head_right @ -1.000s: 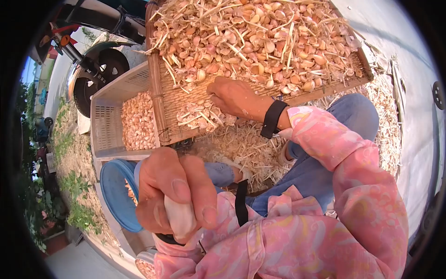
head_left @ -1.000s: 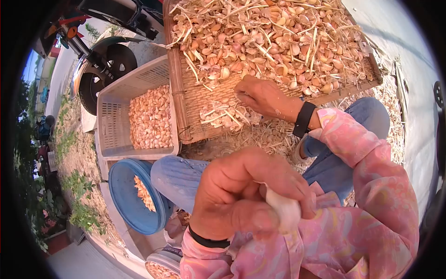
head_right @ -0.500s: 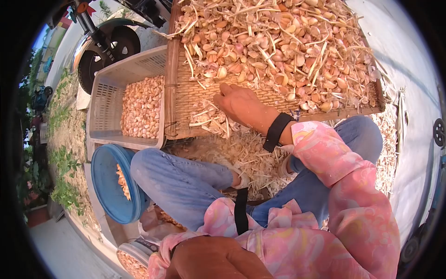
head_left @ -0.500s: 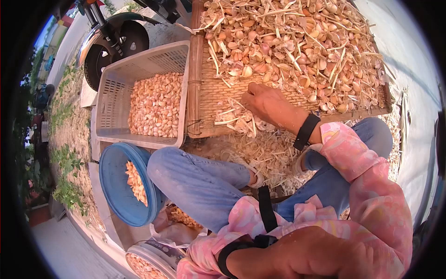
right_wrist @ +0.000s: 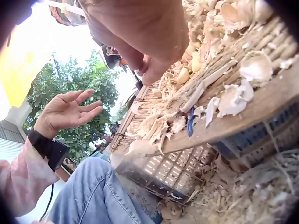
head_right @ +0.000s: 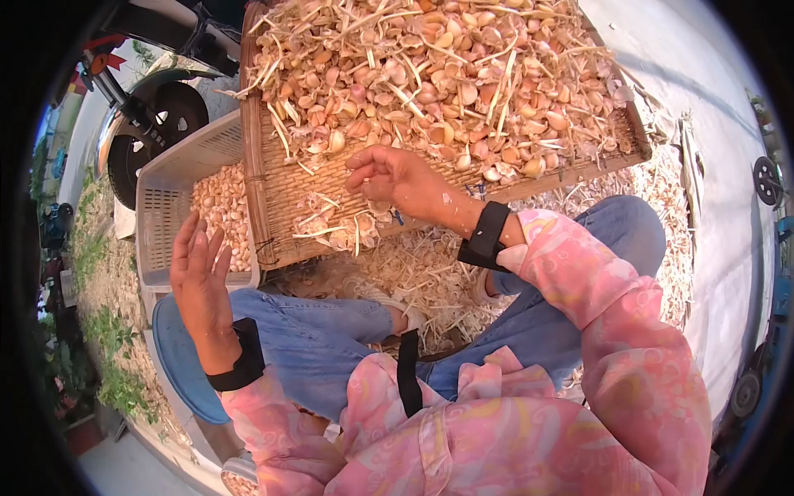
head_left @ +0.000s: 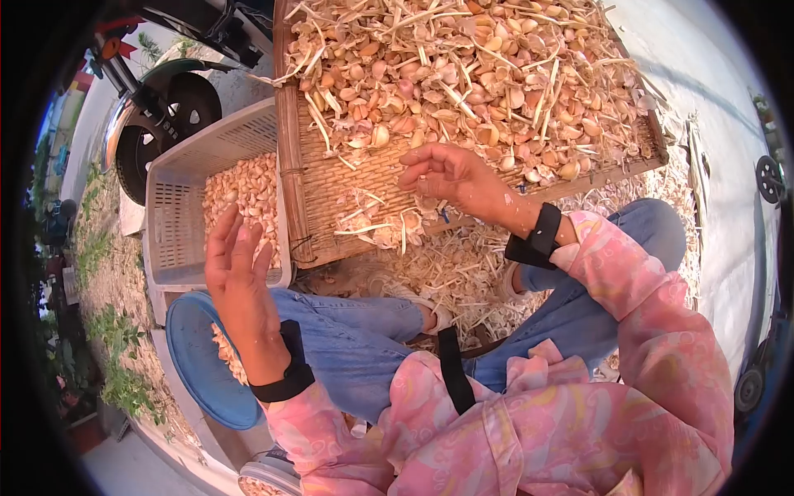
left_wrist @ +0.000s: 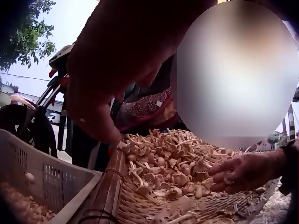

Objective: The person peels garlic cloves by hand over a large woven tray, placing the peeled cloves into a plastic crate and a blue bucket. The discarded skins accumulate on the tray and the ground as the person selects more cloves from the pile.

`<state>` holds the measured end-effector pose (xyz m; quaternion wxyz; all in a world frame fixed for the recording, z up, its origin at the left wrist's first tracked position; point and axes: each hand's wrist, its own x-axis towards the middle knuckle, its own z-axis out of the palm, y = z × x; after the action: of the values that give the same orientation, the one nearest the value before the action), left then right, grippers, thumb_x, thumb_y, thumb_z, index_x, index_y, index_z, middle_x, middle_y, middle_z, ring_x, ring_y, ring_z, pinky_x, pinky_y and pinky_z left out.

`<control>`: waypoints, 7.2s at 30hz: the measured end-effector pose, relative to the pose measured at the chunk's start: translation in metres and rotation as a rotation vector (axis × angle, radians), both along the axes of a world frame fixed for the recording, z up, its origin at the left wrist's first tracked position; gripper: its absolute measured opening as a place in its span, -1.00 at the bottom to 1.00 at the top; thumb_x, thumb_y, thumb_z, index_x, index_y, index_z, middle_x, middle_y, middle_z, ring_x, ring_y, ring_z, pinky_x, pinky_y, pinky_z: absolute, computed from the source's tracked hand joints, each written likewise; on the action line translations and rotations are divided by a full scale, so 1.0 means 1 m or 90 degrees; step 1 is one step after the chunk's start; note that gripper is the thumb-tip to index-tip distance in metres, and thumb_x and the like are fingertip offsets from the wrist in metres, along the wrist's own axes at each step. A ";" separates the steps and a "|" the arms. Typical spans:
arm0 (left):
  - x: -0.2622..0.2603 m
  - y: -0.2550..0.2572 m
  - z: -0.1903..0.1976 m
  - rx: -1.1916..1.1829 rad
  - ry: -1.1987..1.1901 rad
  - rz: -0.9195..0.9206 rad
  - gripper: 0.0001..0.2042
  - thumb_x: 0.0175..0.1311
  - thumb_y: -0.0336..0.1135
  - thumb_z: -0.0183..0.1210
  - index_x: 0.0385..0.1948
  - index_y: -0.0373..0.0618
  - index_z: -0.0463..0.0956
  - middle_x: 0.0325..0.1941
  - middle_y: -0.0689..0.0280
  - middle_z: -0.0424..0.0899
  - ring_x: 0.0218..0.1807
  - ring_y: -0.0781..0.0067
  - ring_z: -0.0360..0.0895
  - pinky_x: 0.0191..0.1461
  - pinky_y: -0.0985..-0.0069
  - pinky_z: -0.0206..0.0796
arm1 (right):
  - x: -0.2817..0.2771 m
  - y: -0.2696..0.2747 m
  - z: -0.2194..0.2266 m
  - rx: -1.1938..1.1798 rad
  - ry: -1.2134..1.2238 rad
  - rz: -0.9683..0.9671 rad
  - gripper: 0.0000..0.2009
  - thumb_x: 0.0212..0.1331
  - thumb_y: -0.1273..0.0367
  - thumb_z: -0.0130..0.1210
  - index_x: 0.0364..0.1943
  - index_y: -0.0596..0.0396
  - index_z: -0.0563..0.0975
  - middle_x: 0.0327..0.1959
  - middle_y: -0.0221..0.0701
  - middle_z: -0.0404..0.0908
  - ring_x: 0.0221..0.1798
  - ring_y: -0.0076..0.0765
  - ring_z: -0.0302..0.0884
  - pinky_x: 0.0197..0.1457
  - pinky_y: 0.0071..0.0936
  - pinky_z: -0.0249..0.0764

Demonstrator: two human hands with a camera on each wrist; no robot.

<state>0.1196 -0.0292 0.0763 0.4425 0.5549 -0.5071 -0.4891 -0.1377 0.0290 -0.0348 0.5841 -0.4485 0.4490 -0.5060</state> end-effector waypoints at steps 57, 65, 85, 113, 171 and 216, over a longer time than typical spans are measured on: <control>0.190 -0.006 -0.049 -0.179 -0.394 0.149 -0.86 0.16 -0.37 0.11 -0.37 -0.26 0.44 -0.51 0.35 0.49 -0.56 0.62 0.33 -0.48 0.65 0.20 | -0.018 0.005 -0.010 -0.123 0.709 -0.184 -0.63 0.06 0.48 -0.07 0.02 0.16 0.32 -0.02 -0.13 0.44 0.00 0.03 0.42 -0.03 -0.15 0.37; 0.169 0.010 -0.046 -0.176 -0.553 0.061 -0.67 0.16 -0.31 0.11 -0.15 -0.42 0.46 -0.23 0.05 0.57 -0.24 0.32 0.51 -0.13 0.47 0.33 | -0.026 0.014 -0.004 -0.086 0.573 -0.162 -0.70 0.07 0.49 -0.07 -0.06 0.17 0.38 -0.15 -0.13 0.49 -0.05 0.00 0.43 0.02 -0.22 0.34; -0.062 -0.042 -0.069 -0.311 -0.462 -0.270 -0.83 0.03 -0.50 0.00 -0.32 -0.29 0.47 -0.39 0.02 0.55 -0.41 0.03 0.52 -0.32 0.23 0.34 | -0.014 -0.011 -0.002 -0.141 0.712 -0.121 -0.89 0.01 0.50 -0.05 -0.37 0.18 0.47 -0.36 -0.13 0.46 -0.27 0.06 0.49 -0.27 -0.09 0.40; -0.101 0.006 -0.074 -0.044 0.086 -0.351 -0.66 0.16 -0.53 0.11 -0.01 -0.37 0.34 -0.21 0.22 0.54 -0.20 0.52 0.50 -0.13 0.62 0.40 | -0.004 -0.008 0.021 -0.088 0.153 -0.070 -0.87 0.09 0.42 0.13 -0.32 0.17 0.48 -0.44 -0.51 0.51 -0.40 -0.67 0.41 -0.37 -0.65 0.35; -0.173 -0.030 -0.109 -0.410 -0.582 -0.476 -0.85 -0.04 -0.52 0.03 -0.38 -0.25 0.48 -0.30 -0.08 0.52 -0.20 -0.03 0.48 -0.11 0.25 0.33 | -0.007 0.027 0.009 -0.054 0.742 0.079 -0.82 0.06 0.31 0.01 -0.39 0.14 0.49 -0.46 -0.16 0.53 -0.33 0.01 0.52 -0.27 -0.13 0.40; 0.208 0.018 -0.034 -0.089 -0.579 0.050 -0.80 0.13 -0.41 0.10 -0.28 -0.36 0.51 -0.41 0.29 0.55 -0.45 0.55 0.41 -0.34 0.61 0.28 | -0.005 -0.011 0.006 -0.237 0.696 -0.150 -0.80 0.05 0.49 -0.07 -0.20 0.17 0.42 -0.32 -0.16 0.40 -0.30 0.07 0.47 -0.27 -0.10 0.39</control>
<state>0.3273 -0.0108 0.0423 0.2294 0.7008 -0.6600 -0.1438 -0.1426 0.0180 -0.0284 0.1191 -0.6864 0.6352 -0.3335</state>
